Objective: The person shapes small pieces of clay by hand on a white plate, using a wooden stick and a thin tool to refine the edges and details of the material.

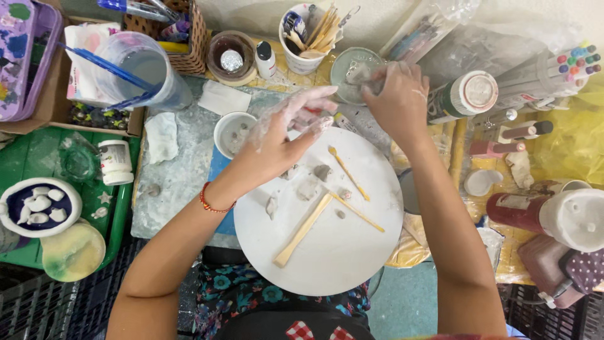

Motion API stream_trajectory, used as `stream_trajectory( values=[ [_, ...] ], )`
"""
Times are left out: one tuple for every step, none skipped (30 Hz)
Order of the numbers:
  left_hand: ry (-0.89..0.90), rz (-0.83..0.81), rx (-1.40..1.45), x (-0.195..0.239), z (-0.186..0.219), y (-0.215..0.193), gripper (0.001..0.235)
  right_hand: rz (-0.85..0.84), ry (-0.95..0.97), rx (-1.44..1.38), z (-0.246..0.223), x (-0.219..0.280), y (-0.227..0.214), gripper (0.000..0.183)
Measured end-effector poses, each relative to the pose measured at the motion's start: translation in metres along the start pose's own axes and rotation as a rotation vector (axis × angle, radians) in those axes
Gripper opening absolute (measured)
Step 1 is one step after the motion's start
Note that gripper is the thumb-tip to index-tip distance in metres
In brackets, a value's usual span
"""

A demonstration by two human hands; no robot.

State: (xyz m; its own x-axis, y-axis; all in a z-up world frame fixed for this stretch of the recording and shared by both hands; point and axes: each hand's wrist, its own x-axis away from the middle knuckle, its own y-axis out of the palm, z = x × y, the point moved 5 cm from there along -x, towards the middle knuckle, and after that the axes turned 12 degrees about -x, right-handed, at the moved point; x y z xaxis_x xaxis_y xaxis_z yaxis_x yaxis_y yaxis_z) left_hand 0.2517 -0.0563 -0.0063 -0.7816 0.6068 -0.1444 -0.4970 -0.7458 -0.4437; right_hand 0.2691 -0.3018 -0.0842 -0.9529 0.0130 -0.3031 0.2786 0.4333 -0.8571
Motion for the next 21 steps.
stream_trajectory(
  values=[
    [-0.026, 0.005, -0.005, 0.001, -0.003, 0.000, 0.047, 0.007, -0.023, -0.053, -0.001, 0.003, -0.008, 0.033],
    [-0.051, 0.010, -0.009, 0.002, -0.005, 0.000, 0.046, 0.014, -0.045, -0.107, -0.007, 0.004, -0.017, 0.034],
    [-0.077, 0.014, -0.016, 0.004, -0.006, -0.001, 0.046, -0.023, -0.014, -0.239, -0.014, 0.007, -0.026, 0.033],
    [-0.072, 0.020, -0.068, 0.007, -0.003, 0.000, 0.048, -0.059, 0.019, -0.371, -0.024, 0.012, -0.039, 0.031],
    [-0.063, 0.029, -0.121, 0.009, 0.000, -0.001, 0.050, -0.092, 0.046, -0.500, -0.035, 0.016, -0.052, 0.030],
    [-0.053, 0.038, -0.174, 0.012, 0.004, -0.001, 0.053, -0.109, 0.061, -0.499, -0.050, 0.023, -0.063, 0.031],
    [-0.073, 0.014, -0.159, 0.017, 0.006, 0.000, 0.051, -0.128, 0.076, -0.497, -0.066, 0.033, -0.073, 0.032],
    [-0.093, -0.010, -0.143, 0.023, 0.007, 0.001, 0.050, -0.147, 0.090, -0.495, -0.082, 0.045, -0.080, 0.033],
    [-0.111, -0.033, -0.129, 0.029, 0.008, 0.002, 0.049, -0.183, 0.115, -0.502, -0.096, 0.057, -0.083, 0.034],
    [-0.135, -0.061, -0.050, 0.035, 0.008, 0.003, 0.043, -0.220, 0.140, -0.509, -0.107, 0.068, -0.085, 0.036],
    [-0.160, -0.089, 0.029, 0.042, 0.008, 0.005, 0.037, -0.203, 0.117, -0.552, -0.119, 0.080, -0.088, 0.035],
    [-0.185, -0.116, 0.109, 0.049, 0.008, 0.008, 0.032, -0.186, 0.094, -0.595, -0.128, 0.091, -0.089, 0.035],
    [-0.206, -0.135, 0.154, 0.055, 0.009, 0.009, 0.030, -0.167, 0.106, -0.622, -0.133, 0.100, -0.089, 0.036],
    [-0.227, -0.154, 0.200, 0.062, 0.009, 0.009, 0.029, -0.148, 0.119, -0.649, -0.137, 0.110, -0.088, 0.036],
    [-0.249, -0.172, 0.245, 0.069, 0.011, 0.010, 0.028, -0.129, 0.130, -0.677, -0.139, 0.119, -0.087, 0.037],
    [-0.250, -0.171, 0.233, 0.075, 0.013, 0.011, 0.029, -0.106, 0.115, -0.689, -0.142, 0.127, -0.087, 0.037],
    [-0.250, -0.170, 0.221, 0.081, 0.016, 0.011, 0.030, -0.082, 0.098, -0.700, -0.144, 0.133, -0.086, 0.036],
    [-0.250, -0.168, 0.208, 0.085, 0.019, 0.011, 0.031, -0.058, 0.081, -0.711, -0.146, 0.140, -0.086, 0.036],
    [-0.241, -0.151, 0.201, 0.090, 0.022, 0.011, 0.030, -0.047, 0.083, -0.713, -0.148, 0.146, -0.086, 0.036],
    [-0.232, -0.133, 0.194, 0.094, 0.026, 0.011, 0.028, -0.036, 0.085, -0.715, -0.150, 0.151, -0.086, 0.037],
    [-0.224, -0.117, 0.189, 0.098, 0.028, 0.011, 0.027, -0.026, 0.090, -0.716, -0.153, 0.157, -0.087, 0.037]
  ],
)
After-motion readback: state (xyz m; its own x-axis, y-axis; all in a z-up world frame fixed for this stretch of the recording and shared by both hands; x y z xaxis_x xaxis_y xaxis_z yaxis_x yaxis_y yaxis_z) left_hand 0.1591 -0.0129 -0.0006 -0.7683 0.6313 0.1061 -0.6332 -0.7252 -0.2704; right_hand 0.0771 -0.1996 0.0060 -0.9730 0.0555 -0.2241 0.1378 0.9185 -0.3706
